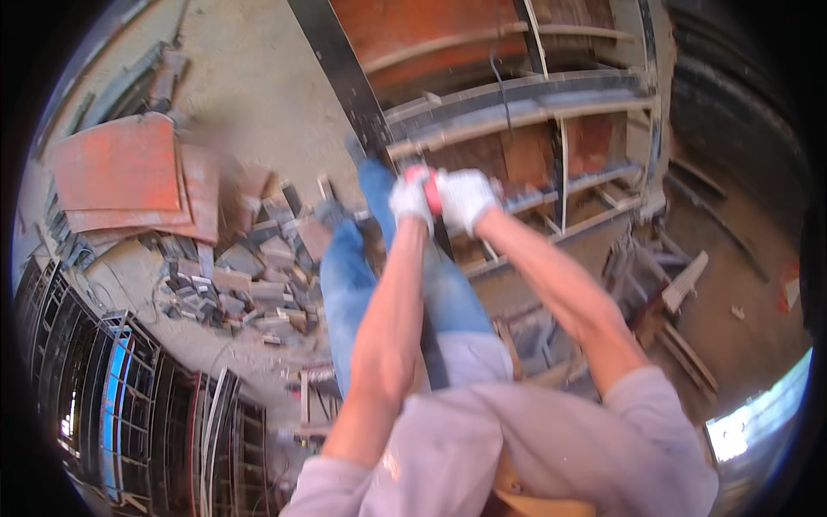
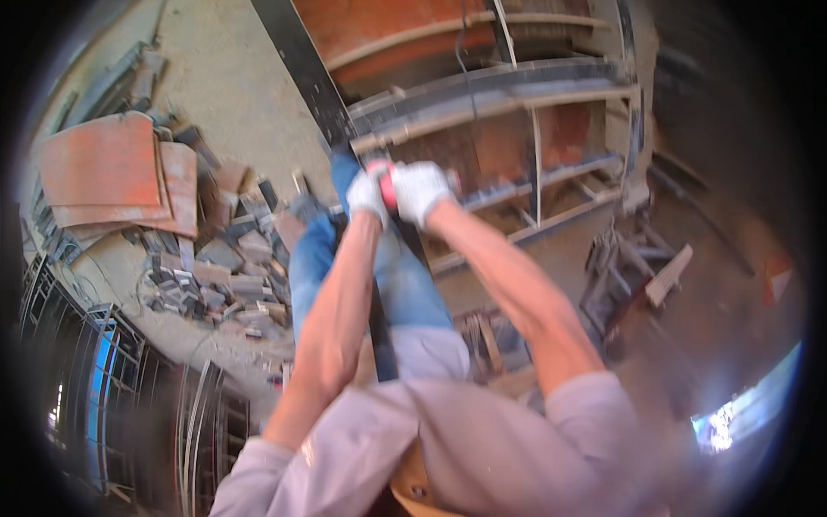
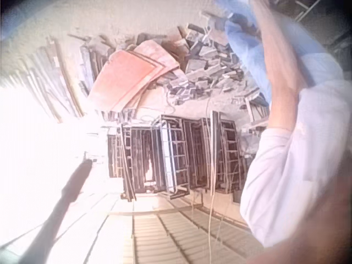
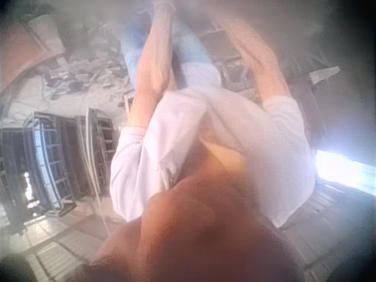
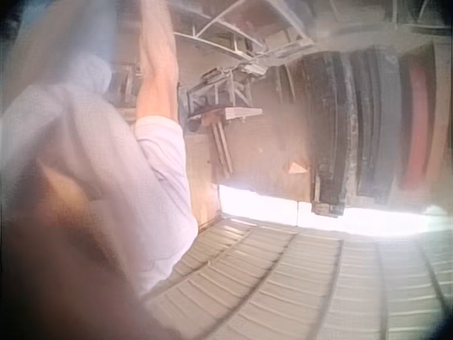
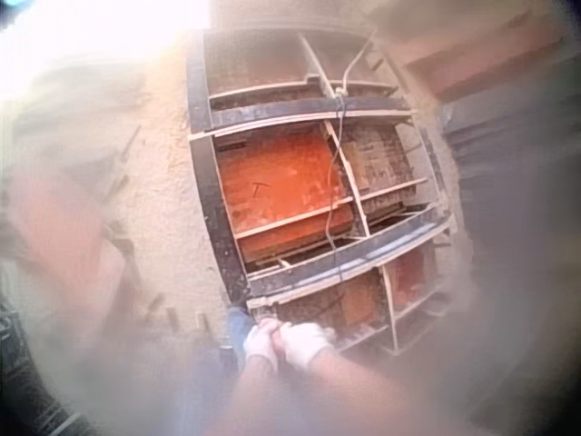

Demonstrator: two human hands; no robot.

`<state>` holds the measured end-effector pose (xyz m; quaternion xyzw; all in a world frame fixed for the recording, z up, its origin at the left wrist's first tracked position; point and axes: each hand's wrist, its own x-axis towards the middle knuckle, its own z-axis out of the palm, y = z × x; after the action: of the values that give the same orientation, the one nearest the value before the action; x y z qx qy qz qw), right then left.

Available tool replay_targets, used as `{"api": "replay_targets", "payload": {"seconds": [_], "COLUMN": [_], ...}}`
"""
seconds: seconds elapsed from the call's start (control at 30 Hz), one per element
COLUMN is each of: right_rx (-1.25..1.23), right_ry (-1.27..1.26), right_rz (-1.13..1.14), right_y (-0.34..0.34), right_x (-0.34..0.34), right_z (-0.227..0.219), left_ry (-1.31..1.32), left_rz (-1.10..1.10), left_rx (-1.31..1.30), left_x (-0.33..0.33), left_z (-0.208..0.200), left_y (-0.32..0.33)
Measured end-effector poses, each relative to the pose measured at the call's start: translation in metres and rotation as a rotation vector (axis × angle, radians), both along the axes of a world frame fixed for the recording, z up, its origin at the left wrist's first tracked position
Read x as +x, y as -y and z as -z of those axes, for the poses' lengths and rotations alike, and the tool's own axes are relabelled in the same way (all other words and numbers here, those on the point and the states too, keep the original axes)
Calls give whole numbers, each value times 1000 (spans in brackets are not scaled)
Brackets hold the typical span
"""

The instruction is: The person moves a wooden board and then uses a red power drill to make holes in a wooden frame structure. The person handles the board and the drill while working on the frame.

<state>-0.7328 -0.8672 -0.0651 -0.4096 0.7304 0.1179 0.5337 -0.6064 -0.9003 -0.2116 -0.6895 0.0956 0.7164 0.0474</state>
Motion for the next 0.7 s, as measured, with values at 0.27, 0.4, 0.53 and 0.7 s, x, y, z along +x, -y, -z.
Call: {"api": "replay_targets", "payload": {"seconds": [0.27,0.4,0.53,0.7], "right_rx": [-264,-256,-202,-159], "right_ry": [-157,-151,-122,-92], "right_rz": [-124,-111,-120,-88], "right_y": [9,41,54,59], "right_x": [-35,-45,-52,-54], "right_z": [-23,2,23,27], "left_ry": [4,7,4,47], "left_rz": [19,66,-20,-35], "left_rx": [-277,-381,-328,-309], "left_x": [-45,-57,-64,-69], "left_z": [-96,-72,-53,-48], "left_y": [35,67,81,82]}}
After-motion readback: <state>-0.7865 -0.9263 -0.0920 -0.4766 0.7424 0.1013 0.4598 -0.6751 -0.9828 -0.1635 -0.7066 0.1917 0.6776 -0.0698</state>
